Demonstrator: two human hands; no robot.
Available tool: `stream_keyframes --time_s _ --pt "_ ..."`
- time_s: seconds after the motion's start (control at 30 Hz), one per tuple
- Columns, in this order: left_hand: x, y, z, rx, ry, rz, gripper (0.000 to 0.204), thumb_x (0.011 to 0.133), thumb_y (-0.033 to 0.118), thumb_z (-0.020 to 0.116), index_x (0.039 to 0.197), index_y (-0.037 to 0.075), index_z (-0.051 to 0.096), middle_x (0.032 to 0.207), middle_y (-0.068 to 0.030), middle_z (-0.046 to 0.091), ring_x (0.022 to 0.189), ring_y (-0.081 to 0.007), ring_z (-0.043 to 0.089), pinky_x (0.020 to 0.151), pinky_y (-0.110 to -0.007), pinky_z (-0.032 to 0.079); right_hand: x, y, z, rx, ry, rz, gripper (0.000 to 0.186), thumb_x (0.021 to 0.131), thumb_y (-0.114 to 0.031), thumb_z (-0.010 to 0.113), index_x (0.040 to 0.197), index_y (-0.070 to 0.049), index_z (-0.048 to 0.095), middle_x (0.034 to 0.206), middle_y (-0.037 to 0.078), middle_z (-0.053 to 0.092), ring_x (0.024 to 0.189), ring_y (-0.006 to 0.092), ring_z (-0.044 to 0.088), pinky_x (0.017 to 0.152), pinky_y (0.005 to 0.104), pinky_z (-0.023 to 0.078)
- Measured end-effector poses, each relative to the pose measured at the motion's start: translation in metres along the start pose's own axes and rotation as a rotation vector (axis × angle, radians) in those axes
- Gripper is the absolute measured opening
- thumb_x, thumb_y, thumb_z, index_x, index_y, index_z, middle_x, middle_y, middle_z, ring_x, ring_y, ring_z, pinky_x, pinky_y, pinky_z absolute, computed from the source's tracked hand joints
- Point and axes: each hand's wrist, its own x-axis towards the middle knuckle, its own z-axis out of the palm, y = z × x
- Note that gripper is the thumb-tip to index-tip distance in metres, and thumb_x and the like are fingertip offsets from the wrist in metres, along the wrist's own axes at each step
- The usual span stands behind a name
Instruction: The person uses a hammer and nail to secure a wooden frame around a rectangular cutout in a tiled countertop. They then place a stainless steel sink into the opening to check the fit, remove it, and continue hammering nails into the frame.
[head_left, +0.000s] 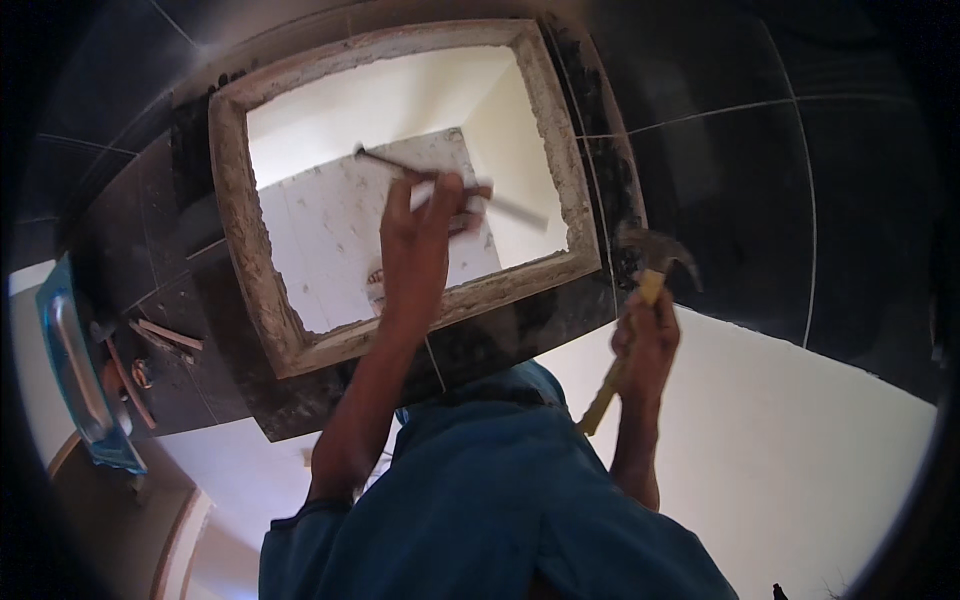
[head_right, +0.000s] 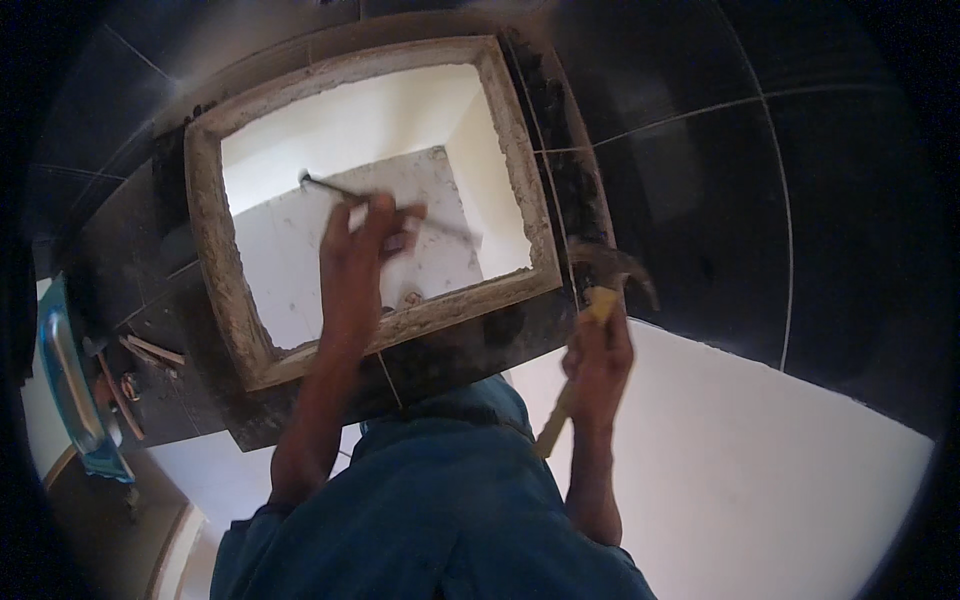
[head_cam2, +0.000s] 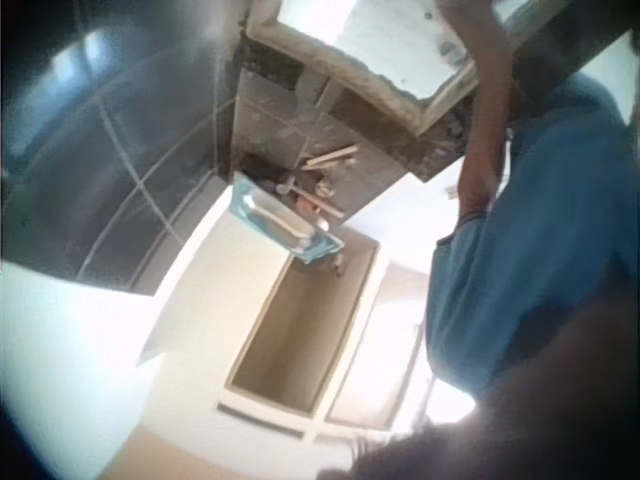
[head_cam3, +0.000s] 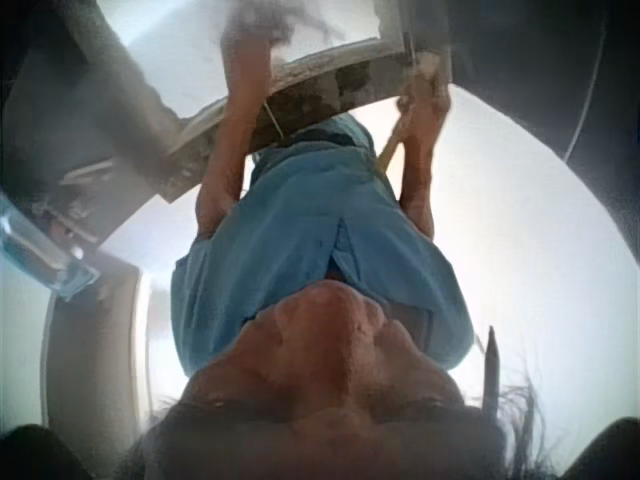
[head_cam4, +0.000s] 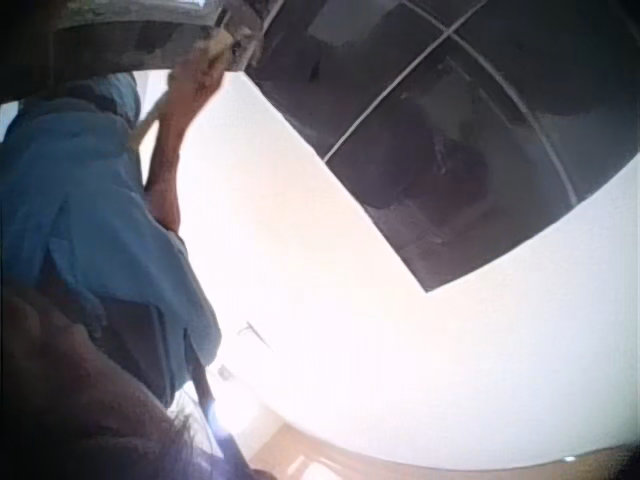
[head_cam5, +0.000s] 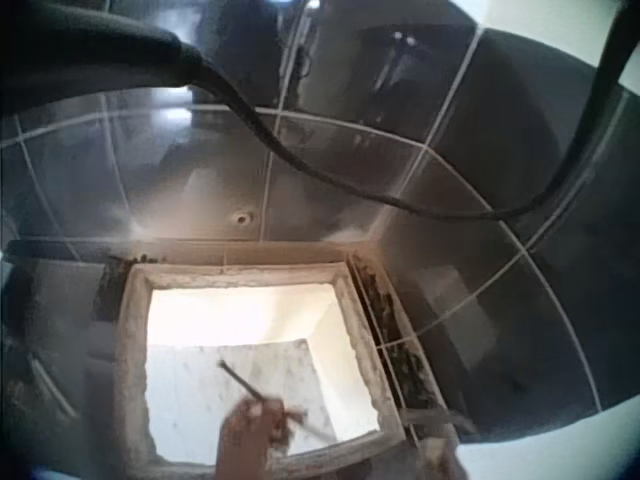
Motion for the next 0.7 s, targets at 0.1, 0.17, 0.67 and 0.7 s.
stream_keyframes --time_s 0.1,0.17,0.67,0.7 --pt "0.065 0.006 0.012 -0.112 -0.101 0.176 0.040 0.102 0.030 0.063 0.121 -0.003 0.051 0.110 -0.0255 0.071 0.103 -0.0275 0.071 0.094 -0.037 0.058 0.010 -0.017 -0.008 -0.065 0.075 -0.040 0.025 0.098 -0.014 0.060 0.121 -0.005 0.059 0.072 -0.006 0.045 0.054 -0.0002 0.039 0.045 0.0178 0.029" --pt "0.114 -0.004 0.024 -0.126 -0.187 0.246 0.037 0.101 0.027 0.064 0.119 -0.003 0.051 0.112 -0.0245 0.069 0.101 -0.0261 0.072 0.088 -0.034 0.060 0.013 -0.032 0.001 -0.118 0.085 -0.102 0.027 0.098 -0.013 0.059 0.123 -0.004 0.059 0.071 -0.007 0.044 0.054 -0.0001 0.039 0.045 0.0180 0.028" --pt "0.242 -0.059 0.075 0.476 -0.409 0.436 0.031 0.102 0.032 0.060 0.120 0.007 0.059 0.098 -0.0130 0.074 0.085 -0.0211 0.074 0.076 -0.038 0.057 0.042 -0.082 0.024 -0.305 -0.037 -0.174 0.034 0.098 -0.017 0.065 0.128 -0.002 0.060 0.069 -0.006 0.048 0.052 -0.0004 0.038 0.044 0.0192 0.028" --pt "0.243 -0.061 0.074 0.485 -0.416 0.470 0.030 0.102 0.033 0.060 0.119 0.007 0.059 0.098 -0.0126 0.074 0.085 -0.0212 0.074 0.075 -0.038 0.057 0.044 -0.082 0.028 -0.316 -0.024 -0.163 0.034 0.098 -0.018 0.065 0.128 -0.002 0.060 0.070 -0.006 0.048 0.052 -0.0002 0.039 0.044 0.0192 0.028"
